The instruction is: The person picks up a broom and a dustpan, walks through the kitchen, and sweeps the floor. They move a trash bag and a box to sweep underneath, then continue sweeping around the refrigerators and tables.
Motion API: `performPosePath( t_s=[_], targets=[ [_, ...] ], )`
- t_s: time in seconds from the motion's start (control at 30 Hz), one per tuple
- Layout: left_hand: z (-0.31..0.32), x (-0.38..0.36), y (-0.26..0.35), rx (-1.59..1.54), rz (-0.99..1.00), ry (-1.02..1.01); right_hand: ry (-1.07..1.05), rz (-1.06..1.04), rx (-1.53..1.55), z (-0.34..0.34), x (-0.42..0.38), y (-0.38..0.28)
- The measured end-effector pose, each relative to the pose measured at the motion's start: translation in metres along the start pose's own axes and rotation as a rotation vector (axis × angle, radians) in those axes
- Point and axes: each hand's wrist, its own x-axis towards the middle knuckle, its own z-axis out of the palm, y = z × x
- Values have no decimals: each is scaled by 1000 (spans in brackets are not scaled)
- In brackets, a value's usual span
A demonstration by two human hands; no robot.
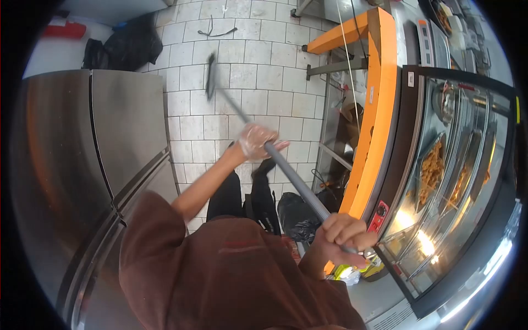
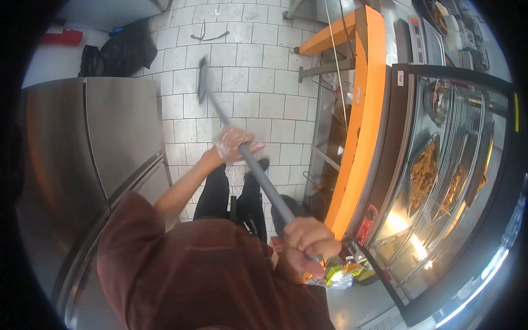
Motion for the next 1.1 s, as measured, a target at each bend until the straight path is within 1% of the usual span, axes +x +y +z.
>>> performPosePath(
  t_s=[0.03, 0.1, 0.17, 0.23, 0.3, 0.33, 0.37, 0.4, 0.43, 0.5, 0.53, 0.57, 0.6, 0.63, 0.67, 0.7, 0.73, 0.77, 0.8, 0.83, 0.87, 0.9, 0.93, 0.97, 1.0, 1.03, 1.1],
  targets=[
    [13, -25, -5, 37, -41, 132, -105, 71, 75, -7, 5, 13],
    [11, -60, -5, 3, -365, -156, 59, 270, 214, -21, -11, 47],
    [32, -112, -10, -203, -716, -63, -203, 325, -320, -27, -9, 91],
    [53, -159, -12, -172, -951, 53, -259, 965, -119, -38, -34, 136],
    [106, -216, -20, -55, -1235, 195, -469, 1244, 90, -45, -39, 184],
    [131, -232, -22, 56, -1237, 276, -473, 1248, 109, -57, -54, 205],
    [155, -241, -23, 161, -1233, 349, -548, 1297, 118, -73, -74, 226],
    [182, -240, -26, 224, -1267, 419, -646, 1339, 116, -85, -77, 243],
    [212, -232, -30, 216, -1389, 516, -716, 1288, 77, -81, -55, 238],
    [272, -189, -48, 192, -1143, 859, -983, 975, -83, -86, -2, 224],
    [311, -157, -58, 13, -1228, 836, -989, 901, -45, -78, 42, 208],
    [289, -93, -62, 108, -990, 942, -983, 831, -3, -68, 87, 192],
    [263, -24, -64, 218, -734, 1016, -968, 776, 109, -62, 127, 178],
    [234, 47, -66, 335, -499, 1053, -947, 721, 212, -60, 150, 169],
    [242, 82, -89, 195, -474, 1033, -963, 737, 210, -58, 151, 170],
    [232, 111, -110, 87, -618, 827, -1110, 557, 77, -54, 154, 179],
    [215, 140, -129, -133, -568, 907, -1255, 351, -46, -47, 156, 190],
    [197, 164, -146, -347, -498, 979, -1290, 331, -33, -46, 147, 202],
    [184, 176, -157, -341, -501, 1001, -1284, 229, -89, -49, 127, 211],
    [175, 179, -160, -524, -366, 862, -1267, 141, -149, -53, 114, 210],
    [159, 186, -160, -593, -285, 808, -1440, 96, -273, -54, 129, 191],
    [141, 194, -159, -665, -207, 748, -1321, 16, -206, -51, 136, 172],
    [128, 195, -133, -410, -135, 844, -1200, 5, -115, -50, 141, 148],
    [112, 186, -103, -272, -151, 816, -1083, -17, -27, -48, 147, 124],
    [95, 177, -74, -134, -164, 792, -953, -9, 91, -41, 156, 106],
    [74, 154, -47, -115, -253, 667, -973, 93, 123, -28, 172, 87],
    [72, 98, -22, 169, -370, 575, -809, 382, 249, -19, 178, 74]
  ],
)
